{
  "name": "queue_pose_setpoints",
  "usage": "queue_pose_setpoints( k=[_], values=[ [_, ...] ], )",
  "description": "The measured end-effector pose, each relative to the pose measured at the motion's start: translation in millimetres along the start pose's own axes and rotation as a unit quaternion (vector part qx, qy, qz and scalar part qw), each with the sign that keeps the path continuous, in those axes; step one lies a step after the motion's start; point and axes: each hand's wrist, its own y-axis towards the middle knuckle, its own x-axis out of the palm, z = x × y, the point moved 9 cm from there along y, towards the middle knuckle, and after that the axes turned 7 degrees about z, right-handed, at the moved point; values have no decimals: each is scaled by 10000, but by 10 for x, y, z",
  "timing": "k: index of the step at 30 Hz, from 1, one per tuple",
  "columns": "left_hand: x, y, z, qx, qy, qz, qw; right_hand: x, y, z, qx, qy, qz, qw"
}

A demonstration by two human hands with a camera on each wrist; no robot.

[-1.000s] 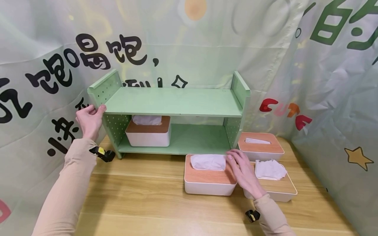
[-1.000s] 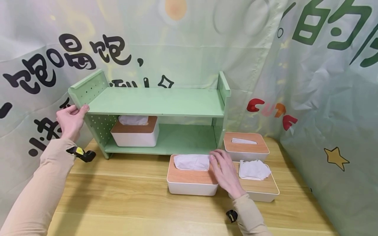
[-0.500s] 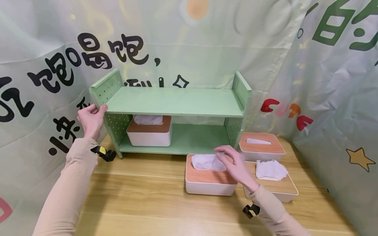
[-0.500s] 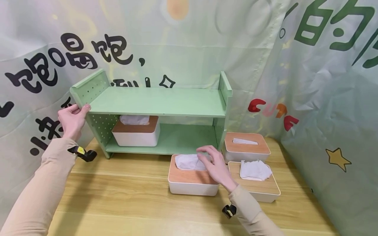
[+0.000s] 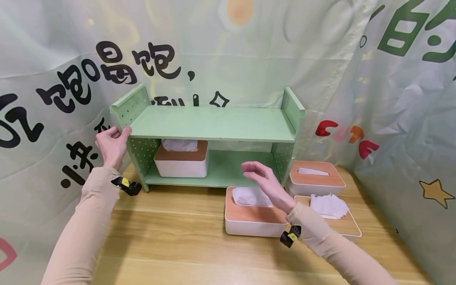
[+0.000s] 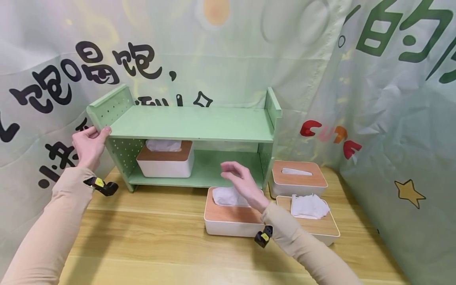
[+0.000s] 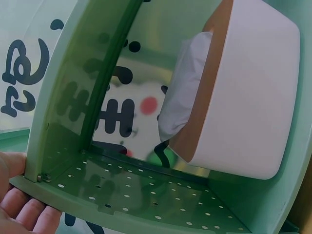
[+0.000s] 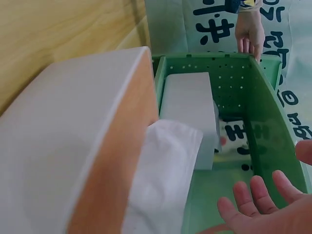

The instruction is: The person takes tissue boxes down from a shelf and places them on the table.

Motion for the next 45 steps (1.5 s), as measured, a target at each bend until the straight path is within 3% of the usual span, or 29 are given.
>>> queue_pose_setpoints(
  k=[9,14,22,45],
  values=[
    [-4,-8,9,88,74,39,9999,238,274,-22,463,289,-366,9978],
    [-12,-11,12,95,-50,61,9999,352,434,28,697,411,-378,9960],
    [-15,-26,1,57,62,78,9999,571,614,91,1091,805,-646,9887],
    [-5,-21,7,78,54,49,9999,924,1003,256,1471,1360,-665,9775]
  ],
)
